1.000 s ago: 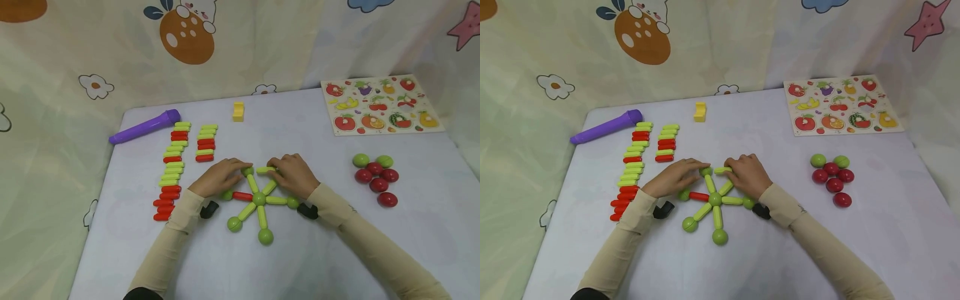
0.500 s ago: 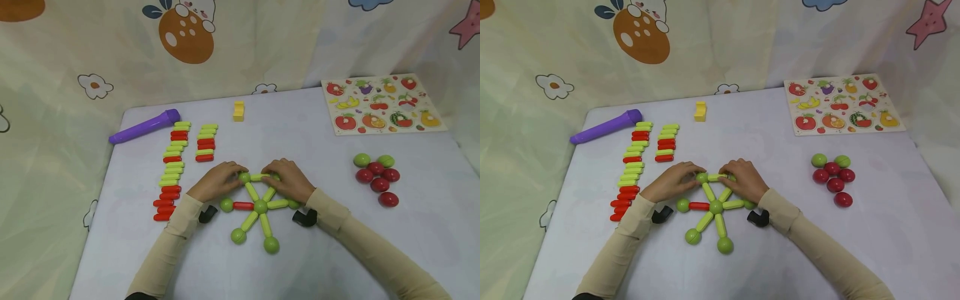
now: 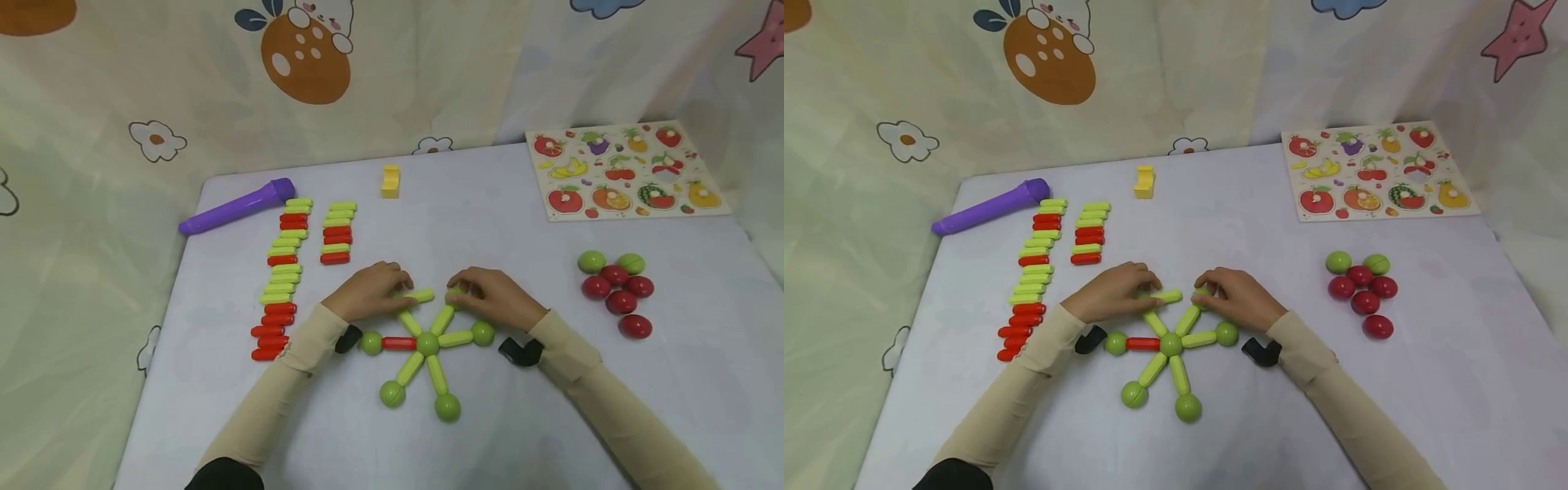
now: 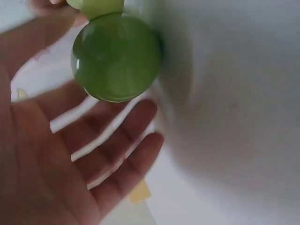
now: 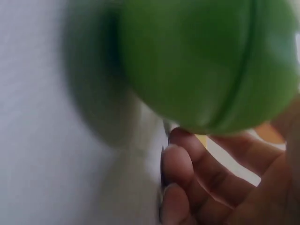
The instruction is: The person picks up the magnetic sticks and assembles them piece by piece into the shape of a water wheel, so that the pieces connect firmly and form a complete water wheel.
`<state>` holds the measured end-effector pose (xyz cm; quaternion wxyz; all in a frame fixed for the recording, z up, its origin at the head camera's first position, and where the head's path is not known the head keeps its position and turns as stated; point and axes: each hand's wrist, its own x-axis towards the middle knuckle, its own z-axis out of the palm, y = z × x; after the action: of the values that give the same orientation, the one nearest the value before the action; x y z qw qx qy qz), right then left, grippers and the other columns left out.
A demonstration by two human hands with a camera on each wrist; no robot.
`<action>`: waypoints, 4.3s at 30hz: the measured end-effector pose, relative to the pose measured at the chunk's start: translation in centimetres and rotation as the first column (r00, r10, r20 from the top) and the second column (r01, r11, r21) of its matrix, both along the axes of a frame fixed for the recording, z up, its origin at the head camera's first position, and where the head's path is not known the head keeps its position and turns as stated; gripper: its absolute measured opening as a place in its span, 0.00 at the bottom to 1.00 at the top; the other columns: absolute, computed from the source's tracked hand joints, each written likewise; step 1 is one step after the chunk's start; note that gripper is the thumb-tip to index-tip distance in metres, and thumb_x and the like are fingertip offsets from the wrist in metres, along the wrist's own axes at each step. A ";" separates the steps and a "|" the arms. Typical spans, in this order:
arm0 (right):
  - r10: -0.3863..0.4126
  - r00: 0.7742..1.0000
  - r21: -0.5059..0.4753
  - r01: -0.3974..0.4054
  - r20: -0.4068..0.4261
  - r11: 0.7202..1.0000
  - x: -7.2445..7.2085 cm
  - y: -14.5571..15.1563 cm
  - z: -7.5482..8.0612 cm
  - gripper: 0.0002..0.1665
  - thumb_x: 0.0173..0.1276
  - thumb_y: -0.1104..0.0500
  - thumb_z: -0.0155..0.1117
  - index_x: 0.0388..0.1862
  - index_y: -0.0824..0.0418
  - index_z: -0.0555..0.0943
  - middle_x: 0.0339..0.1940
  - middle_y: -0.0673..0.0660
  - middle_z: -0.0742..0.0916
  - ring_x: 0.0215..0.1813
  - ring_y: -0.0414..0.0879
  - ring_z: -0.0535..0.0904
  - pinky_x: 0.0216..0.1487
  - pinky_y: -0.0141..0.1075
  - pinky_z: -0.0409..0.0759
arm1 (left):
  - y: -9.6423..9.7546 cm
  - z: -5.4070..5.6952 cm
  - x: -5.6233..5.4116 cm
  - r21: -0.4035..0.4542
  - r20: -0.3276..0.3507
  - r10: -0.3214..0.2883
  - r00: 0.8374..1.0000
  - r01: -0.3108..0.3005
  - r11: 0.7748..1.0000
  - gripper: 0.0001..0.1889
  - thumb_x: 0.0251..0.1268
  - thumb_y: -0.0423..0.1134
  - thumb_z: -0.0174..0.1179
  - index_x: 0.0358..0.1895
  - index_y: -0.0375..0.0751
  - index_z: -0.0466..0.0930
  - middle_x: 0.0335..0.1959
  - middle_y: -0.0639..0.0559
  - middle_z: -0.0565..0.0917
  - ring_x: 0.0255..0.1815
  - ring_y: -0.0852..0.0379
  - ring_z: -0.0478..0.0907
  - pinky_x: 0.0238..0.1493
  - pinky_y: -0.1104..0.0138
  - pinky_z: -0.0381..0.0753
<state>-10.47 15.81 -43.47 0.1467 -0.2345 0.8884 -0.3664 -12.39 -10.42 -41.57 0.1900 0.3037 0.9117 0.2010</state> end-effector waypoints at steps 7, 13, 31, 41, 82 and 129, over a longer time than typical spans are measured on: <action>0.026 1.000 -0.096 -0.026 -0.009 0.995 0.3 0.8 -0.5 0.20 0.62 0.53 0.70 0.52 0.57 0.81 0.40 0.47 0.83 0.36 0.41 0.74 0.38 0.33 0.74 | 0.8 0.1 0.1 0.026 0.037 -0.050 0.998 0.049 0.998 0.11 0.63 0.43 0.64 0.45 0.43 0.82 0.37 0.56 0.81 0.39 0.61 0.74 0.46 0.68 0.75; 0.026 1.000 -0.122 -0.026 -0.003 0.992 0.5 0.4 -0.5 0.21 0.62 0.56 0.70 0.54 0.57 0.80 0.44 0.48 0.84 0.37 0.41 0.74 0.40 0.35 0.75 | 0.7 0.0 0.4 0.080 -0.021 -0.085 0.996 0.086 0.993 0.11 0.63 0.43 0.63 0.46 0.43 0.81 0.39 0.56 0.82 0.41 0.61 0.75 0.47 0.68 0.75; -0.035 0.989 -0.042 0.030 -0.142 0.999 0.7 1.7 0.5 0.20 0.64 0.60 0.67 0.55 0.57 0.79 0.47 0.50 0.83 0.39 0.40 0.77 0.42 0.39 0.78 | -0.9 0.1 1.6 0.027 -0.037 0.025 0.999 -0.024 0.999 0.18 0.62 0.50 0.63 0.51 0.48 0.82 0.41 0.59 0.80 0.40 0.65 0.74 0.44 0.71 0.76; -0.284 0.880 0.132 0.356 -0.382 0.925 1.5 8.1 4.1 0.19 0.62 0.59 0.69 0.52 0.61 0.80 0.43 0.58 0.82 0.36 0.49 0.77 0.27 0.36 0.75 | -5.6 0.7 3.4 0.084 -0.055 0.222 0.974 -0.217 0.973 0.17 0.63 0.47 0.63 0.54 0.47 0.79 0.46 0.55 0.80 0.46 0.58 0.77 0.49 0.62 0.78; -0.019 0.949 -0.112 -0.017 -0.313 0.994 4.3 0.5 3.7 0.22 0.65 0.59 0.65 0.58 0.57 0.75 0.43 0.50 0.85 0.36 0.35 0.77 0.36 0.33 0.79 | -1.4 4.4 5.1 0.178 -0.286 0.021 0.958 0.031 0.984 0.15 0.57 0.40 0.69 0.48 0.47 0.80 0.37 0.58 0.82 0.35 0.64 0.76 0.39 0.71 0.79; -0.203 0.952 0.106 0.232 -0.228 0.967 6.3 -0.8 0.2 0.16 0.58 0.51 0.72 0.43 0.56 0.84 0.29 0.44 0.81 0.30 0.37 0.71 0.30 0.32 0.71 | 1.5 2.3 4.7 0.000 0.036 -0.138 0.990 0.138 0.990 0.23 0.64 0.43 0.61 0.63 0.51 0.75 0.57 0.48 0.77 0.50 0.56 0.76 0.47 0.68 0.77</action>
<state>-4.17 15.00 -43.28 0.0236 -0.1630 0.9416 -0.2936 -7.70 -8.96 -39.29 0.2204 0.3623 0.8852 0.1916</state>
